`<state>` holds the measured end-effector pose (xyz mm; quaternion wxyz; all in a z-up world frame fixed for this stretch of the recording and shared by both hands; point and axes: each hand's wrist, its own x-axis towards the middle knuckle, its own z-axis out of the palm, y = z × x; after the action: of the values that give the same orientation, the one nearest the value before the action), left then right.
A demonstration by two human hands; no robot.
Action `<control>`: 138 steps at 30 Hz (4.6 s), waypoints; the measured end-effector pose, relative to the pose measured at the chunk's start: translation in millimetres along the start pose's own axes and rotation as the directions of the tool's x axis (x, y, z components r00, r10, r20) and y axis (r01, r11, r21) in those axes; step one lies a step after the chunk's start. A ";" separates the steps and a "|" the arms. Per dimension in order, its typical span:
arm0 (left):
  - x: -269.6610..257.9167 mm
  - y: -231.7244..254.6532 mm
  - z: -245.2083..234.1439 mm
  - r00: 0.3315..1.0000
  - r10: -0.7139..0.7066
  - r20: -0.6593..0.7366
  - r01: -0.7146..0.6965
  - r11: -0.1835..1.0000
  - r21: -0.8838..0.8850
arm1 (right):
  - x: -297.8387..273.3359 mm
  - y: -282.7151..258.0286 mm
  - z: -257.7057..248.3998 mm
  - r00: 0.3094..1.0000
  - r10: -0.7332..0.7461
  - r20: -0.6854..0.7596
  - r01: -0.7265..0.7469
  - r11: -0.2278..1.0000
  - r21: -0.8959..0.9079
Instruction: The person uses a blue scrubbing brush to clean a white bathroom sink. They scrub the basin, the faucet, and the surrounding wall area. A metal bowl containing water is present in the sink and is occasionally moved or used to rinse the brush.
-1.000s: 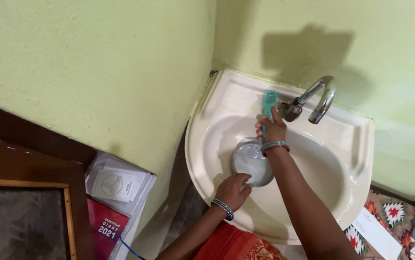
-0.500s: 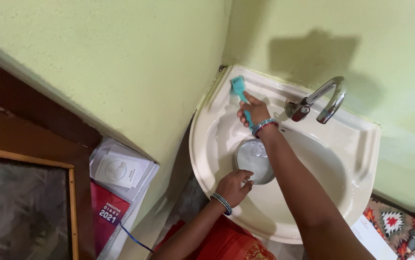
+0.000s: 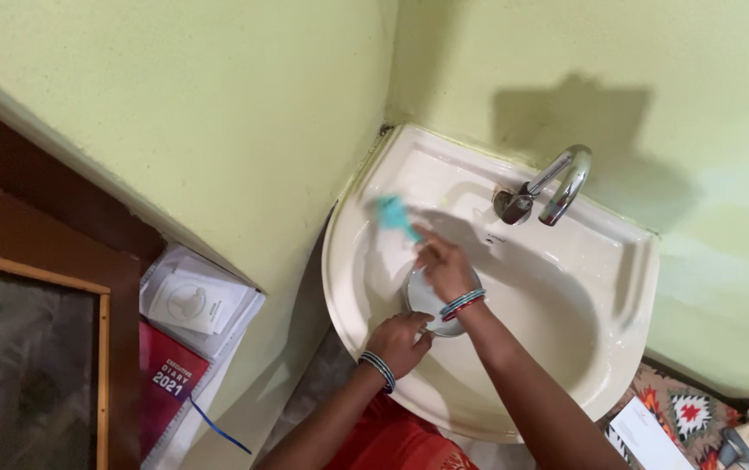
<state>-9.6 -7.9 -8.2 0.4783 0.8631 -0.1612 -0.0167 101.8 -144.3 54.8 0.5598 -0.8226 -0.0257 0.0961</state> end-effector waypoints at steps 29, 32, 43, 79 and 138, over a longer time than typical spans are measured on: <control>-5.1 5.7 7.6 0.983 0.089 -0.159 -0.045 0.965 0.260 | 75.1 43.5 -27.5 0.904 -0.202 -0.378 0.047 0.923 -0.382; -5.1 6.4 6.4 0.984 0.088 -0.156 -0.043 0.962 0.271 | 85.7 38.8 -23.6 0.911 -0.200 -0.361 0.066 0.934 -0.351; -5.2 5.4 7.0 0.975 0.126 -0.182 -0.070 0.955 0.287 | 116.4 36.9 4.7 0.953 -0.253 -0.167 0.211 0.948 -0.238; 35.3 -30.4 59.8 0.788 -0.607 -0.098 0.396 0.623 -0.675 | -67.8 127.5 -17.1 0.923 0.161 0.349 -0.274 0.912 0.306; 27.6 -35.8 4.1 0.950 -0.299 -0.091 0.312 0.918 0.247 | 129.5 30.1 -14.4 0.976 0.086 -0.200 -0.065 0.992 0.112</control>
<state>25.1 -1.8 -36.7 0.3575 0.9326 -0.0130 -0.0477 229.5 -149.3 15.3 0.5979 -0.7980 0.0682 0.0336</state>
